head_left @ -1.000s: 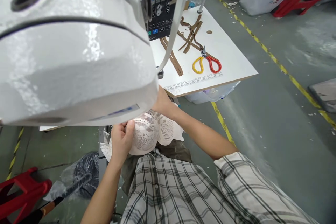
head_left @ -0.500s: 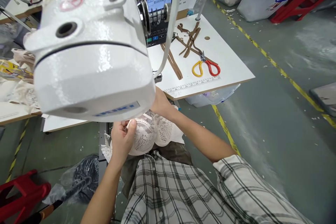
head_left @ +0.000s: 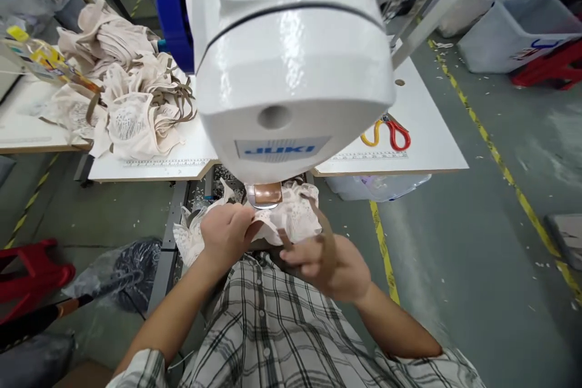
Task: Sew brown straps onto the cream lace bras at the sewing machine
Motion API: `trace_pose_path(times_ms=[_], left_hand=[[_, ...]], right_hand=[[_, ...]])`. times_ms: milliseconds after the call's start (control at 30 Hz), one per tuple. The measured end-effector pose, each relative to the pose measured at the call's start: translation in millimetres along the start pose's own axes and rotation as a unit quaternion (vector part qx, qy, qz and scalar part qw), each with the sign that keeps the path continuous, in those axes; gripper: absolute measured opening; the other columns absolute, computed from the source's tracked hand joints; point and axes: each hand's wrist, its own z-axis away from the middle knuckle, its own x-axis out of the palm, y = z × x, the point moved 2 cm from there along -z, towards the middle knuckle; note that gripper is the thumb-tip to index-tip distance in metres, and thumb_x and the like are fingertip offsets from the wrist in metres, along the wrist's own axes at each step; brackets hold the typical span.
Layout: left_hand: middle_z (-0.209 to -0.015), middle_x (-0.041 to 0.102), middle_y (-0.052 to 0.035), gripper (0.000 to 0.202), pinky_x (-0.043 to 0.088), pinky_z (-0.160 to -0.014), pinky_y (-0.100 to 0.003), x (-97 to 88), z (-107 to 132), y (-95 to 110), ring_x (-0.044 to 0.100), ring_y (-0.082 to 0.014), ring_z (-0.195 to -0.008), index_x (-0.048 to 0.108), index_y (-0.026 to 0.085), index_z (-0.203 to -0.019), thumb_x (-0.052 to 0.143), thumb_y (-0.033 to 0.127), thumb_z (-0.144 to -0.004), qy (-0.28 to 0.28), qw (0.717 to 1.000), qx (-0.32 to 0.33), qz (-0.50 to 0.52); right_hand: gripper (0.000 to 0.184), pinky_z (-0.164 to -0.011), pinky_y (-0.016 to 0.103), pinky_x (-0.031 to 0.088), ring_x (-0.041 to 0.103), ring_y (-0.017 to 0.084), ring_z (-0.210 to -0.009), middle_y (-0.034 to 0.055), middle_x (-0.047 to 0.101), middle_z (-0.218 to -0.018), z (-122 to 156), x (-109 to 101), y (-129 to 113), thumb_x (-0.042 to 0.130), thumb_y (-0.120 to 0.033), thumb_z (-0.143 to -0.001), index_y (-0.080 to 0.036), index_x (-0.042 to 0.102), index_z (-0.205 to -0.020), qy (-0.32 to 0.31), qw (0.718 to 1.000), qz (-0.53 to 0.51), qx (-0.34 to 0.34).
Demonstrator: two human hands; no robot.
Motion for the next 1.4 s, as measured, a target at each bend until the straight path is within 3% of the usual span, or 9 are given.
trace_pose_path(times_ms=[67, 200, 433, 667, 800, 900, 1033, 1233, 1400], left_hand=[[-0.048, 0.045, 0.0025, 0.032, 0.022, -0.052, -0.030, 3.1, 3.3, 2.2, 0.038, -0.0138, -0.049, 0.052, 0.021, -0.062, 0.050, 0.027, -0.093, 0.032, 0.999, 0.008, 0.015], [-0.053, 0.046, 0.0027, 0.026, 0.024, -0.052, -0.027, 9.5, 6.9, 9.1, 0.040, -0.0126, -0.052, 0.055, 0.020, -0.063, 0.047, 0.012, -0.087, -0.016, 0.991, -0.075, 0.109], [-0.054, 0.041, 0.0047, 0.032, 0.025, -0.051, -0.025, 10.2, 12.5, 20.4, 0.036, -0.0103, -0.050, 0.044, 0.020, -0.056, 0.047, 0.013, -0.087, -0.073, 0.965, -0.152, 0.199], [-0.059, 0.051, 0.0017, 0.030, 0.031, -0.055, -0.024, 9.4, 14.5, 21.2, 0.046, -0.0122, -0.056, 0.055, 0.020, -0.059, 0.046, 0.019, -0.088, -0.134, 0.943, -0.217, 0.214], [-0.076, 0.065, -0.0017, 0.019, 0.040, -0.062, -0.025, 5.2, 15.0, 24.5, 0.054, -0.0141, -0.065, 0.070, 0.020, -0.090, 0.051, 0.023, -0.088, -0.259, 0.897, -0.194, 0.301], [-0.069, 0.062, -0.0008, 0.027, 0.039, -0.058, -0.025, 0.7, 23.4, 29.5, 0.051, -0.0139, -0.061, 0.072, 0.019, -0.088, 0.053, 0.039, -0.092, -0.362, 0.800, -0.222, 0.423], [-0.082, 0.068, -0.0047, 0.034, 0.045, -0.067, -0.028, -1.5, 42.5, 30.9, 0.059, -0.0173, -0.073, 0.075, 0.018, -0.102, 0.058, 0.046, -0.091, -0.350, 0.666, -0.347, 0.560], [-0.094, 0.071, -0.0074, 0.041, 0.047, -0.077, -0.031, 2.6, 62.4, 26.6, 0.062, -0.0201, -0.085, 0.072, 0.020, -0.116, 0.066, 0.047, -0.086, -0.294, 0.589, -0.442, 0.610], [-0.097, 0.072, -0.0086, 0.044, 0.048, -0.074, -0.030, 0.7, 62.1, 24.7, 0.063, -0.0199, -0.082, 0.070, 0.021, -0.120, 0.068, 0.047, -0.084, -0.280, 0.553, -0.456, 0.639]], right_hand=[[0.012, -0.080, 0.027, 0.065, 0.075, 0.016, -0.088, -0.0005, 0.077, -0.098, 3.9, 9.8, -12.1, 0.063, -0.019, -0.088, -0.027, 0.067, -0.096, -0.040, 0.991, 0.061, -0.111], [0.014, -0.091, 0.032, 0.062, 0.072, 0.016, -0.089, 0.0029, 0.077, -0.100, 3.2, 22.1, -19.5, 0.067, -0.007, -0.080, -0.021, 0.065, -0.084, 0.001, 0.951, 0.169, -0.257], [0.011, -0.105, 0.028, 0.053, 0.069, 0.012, -0.094, -0.0009, 0.077, -0.096, 5.4, 27.0, -22.0, 0.068, -0.011, -0.082, -0.022, 0.067, -0.082, 0.010, 0.941, 0.215, -0.262], [0.012, -0.095, 0.029, 0.058, 0.070, 0.013, -0.090, -0.0006, 0.077, -0.091, 3.1, 26.0, -30.0, 0.063, -0.014, -0.087, -0.026, 0.065, -0.087, 0.024, 0.951, 0.188, -0.244], [0.013, -0.081, 0.031, 0.058, 0.070, 0.014, -0.087, 0.0016, 0.075, -0.091, -3.7, 16.5, -28.4, 0.060, -0.017, -0.090, -0.026, 0.063, -0.099, 0.052, 0.990, 0.095, -0.092], [0.008, -0.074, 0.030, 0.054, 0.066, 0.015, -0.085, 0.0014, 0.071, -0.094, -6.2, 1.8, -9.1, 0.057, -0.025, -0.094, -0.027, 0.064, -0.098, 0.104, 0.987, 0.058, 0.110], [0.028, -0.078, 0.032, 0.053, 0.065, 0.017, -0.091, 0.0059, 0.067, -0.109, 10.7, -8.6, 29.6, 0.053, -0.043, -0.096, -0.024, 0.061, -0.115, 0.070, 0.955, -0.017, 0.287], [0.047, -0.088, 0.037, 0.052, 0.064, 0.021, -0.101, 0.0097, 0.067, -0.115, 46.4, 1.6, 55.6, 0.055, -0.057, -0.090, -0.020, 0.060, -0.118, -0.069, 0.931, -0.021, 0.357], [0.050, -0.098, 0.042, 0.049, 0.062, 0.025, -0.114, 0.0111, 0.064, -0.125, 56.1, 2.4, 68.2, 0.056, -0.059, -0.089, -0.021, 0.059, -0.121, -0.086, 0.932, 0.033, 0.351]])
